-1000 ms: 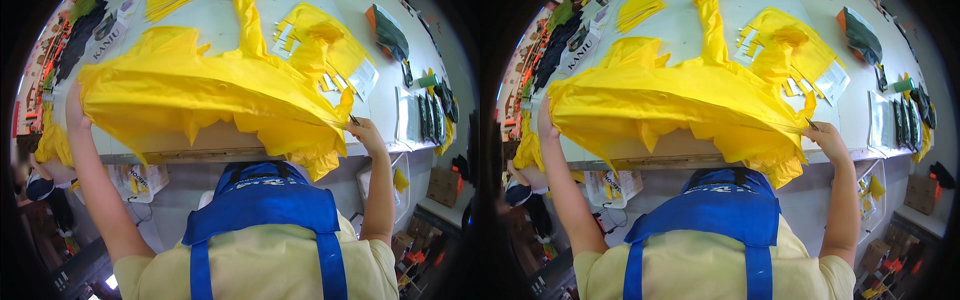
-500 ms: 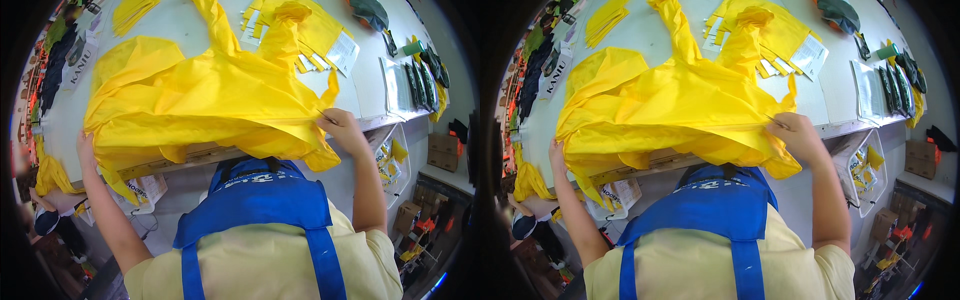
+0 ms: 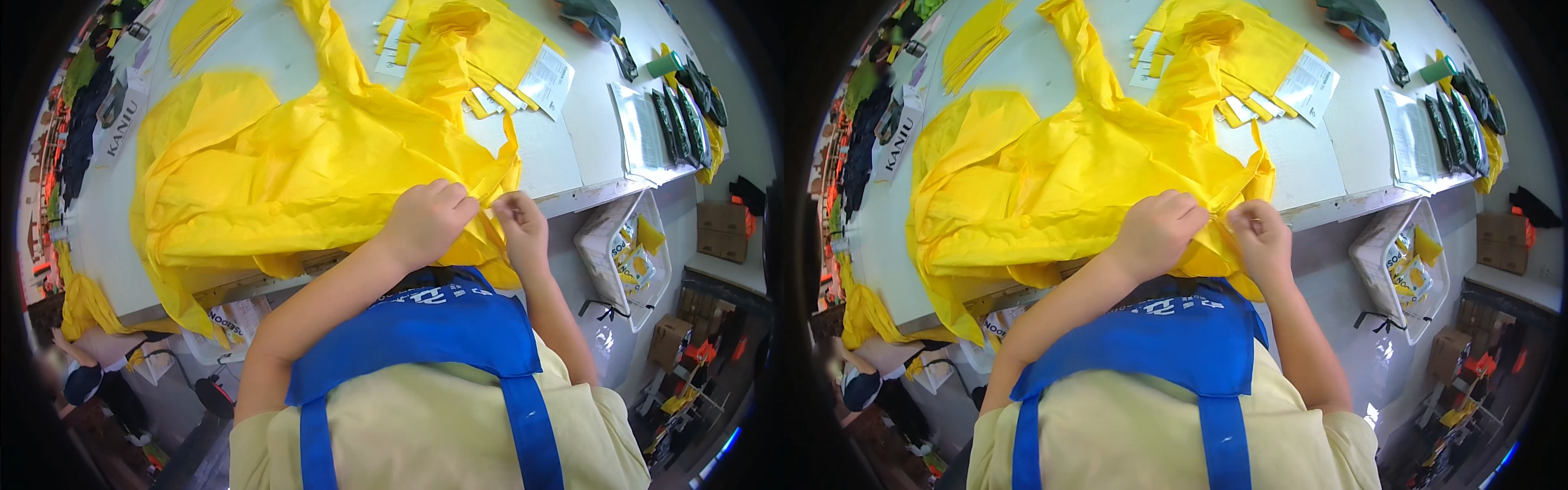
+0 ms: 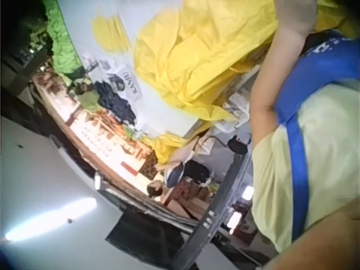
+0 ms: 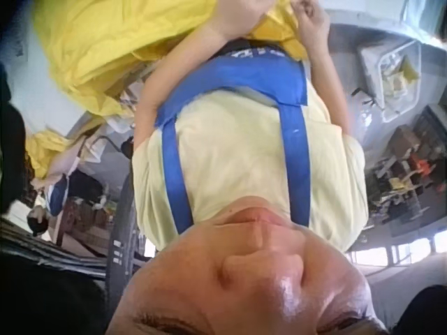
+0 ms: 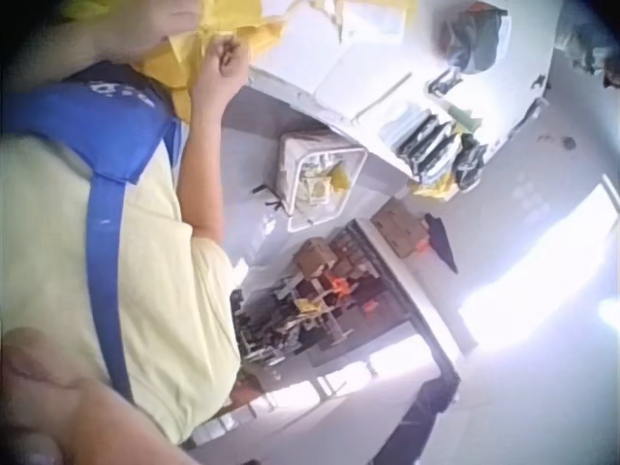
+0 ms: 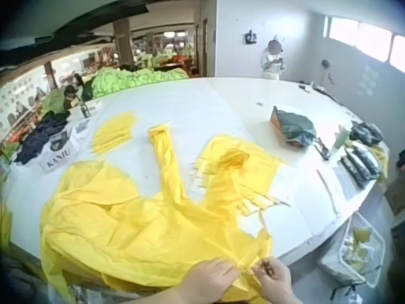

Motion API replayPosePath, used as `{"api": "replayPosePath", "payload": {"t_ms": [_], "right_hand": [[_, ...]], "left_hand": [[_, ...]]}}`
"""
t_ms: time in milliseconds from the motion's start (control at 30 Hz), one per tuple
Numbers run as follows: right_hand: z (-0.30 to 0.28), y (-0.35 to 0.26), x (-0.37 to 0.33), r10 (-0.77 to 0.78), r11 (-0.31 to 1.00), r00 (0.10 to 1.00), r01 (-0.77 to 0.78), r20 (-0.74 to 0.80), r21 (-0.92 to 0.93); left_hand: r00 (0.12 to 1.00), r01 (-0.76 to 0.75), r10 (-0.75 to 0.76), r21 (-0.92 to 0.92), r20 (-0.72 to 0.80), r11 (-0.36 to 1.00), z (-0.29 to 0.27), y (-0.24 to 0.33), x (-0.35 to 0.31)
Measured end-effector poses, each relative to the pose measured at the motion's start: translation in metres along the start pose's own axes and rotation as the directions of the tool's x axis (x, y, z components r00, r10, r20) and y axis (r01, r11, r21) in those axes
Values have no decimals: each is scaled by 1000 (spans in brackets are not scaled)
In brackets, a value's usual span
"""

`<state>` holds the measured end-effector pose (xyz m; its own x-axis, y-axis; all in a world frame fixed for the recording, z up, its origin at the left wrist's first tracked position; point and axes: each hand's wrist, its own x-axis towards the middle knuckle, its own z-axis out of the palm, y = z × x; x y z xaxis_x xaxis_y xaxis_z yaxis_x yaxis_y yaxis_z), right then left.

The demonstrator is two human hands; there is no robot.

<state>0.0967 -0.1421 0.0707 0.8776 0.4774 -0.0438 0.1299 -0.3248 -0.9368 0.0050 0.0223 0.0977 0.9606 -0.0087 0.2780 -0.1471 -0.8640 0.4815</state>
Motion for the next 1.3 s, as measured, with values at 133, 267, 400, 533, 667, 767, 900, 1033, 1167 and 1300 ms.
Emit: {"api": "replayPosePath", "payload": {"t_ms": [133,267,400,533,667,767,900,1033,1167,1300], "right_hand": [[-16,-13,5,584,634,784,-602,210,486],[-11,-2,15,461,575,785,-619,414,535],[-9,-7,16,429,753,863,-506,268,420],[-7,7,9,386,854,896,-437,221,281],[-10,16,6,219,972,964,-228,148,48],[-12,-15,0,150,987,989,-150,6,-56],[-6,-37,-2,266,960,946,-244,184,-135],[-3,-40,4,239,968,936,-207,258,-146],[-15,-21,4,147,955,985,-117,90,-272],[-40,-12,6,12,947,997,12,72,-320]], "left_hand": [[995,-51,47,-39,-90,998,-2,-3,-11],[995,-53,49,-54,-83,997,-4,1,-10],[995,-68,60,-99,-81,993,-9,0,-12],[994,-40,21,-171,-108,985,-11,0,-21],[992,23,-45,-184,-119,983,-11,7,-26],[988,-4,-21,-160,-152,987,-9,6,-24],[987,-91,79,-86,-140,992,-9,8,-22],[994,-61,57,-49,-90,997,-7,3,-25],[997,30,-27,-39,70,999,-14,-1,-35],[991,75,-59,-133,119,988,-21,-7,-41]]}}
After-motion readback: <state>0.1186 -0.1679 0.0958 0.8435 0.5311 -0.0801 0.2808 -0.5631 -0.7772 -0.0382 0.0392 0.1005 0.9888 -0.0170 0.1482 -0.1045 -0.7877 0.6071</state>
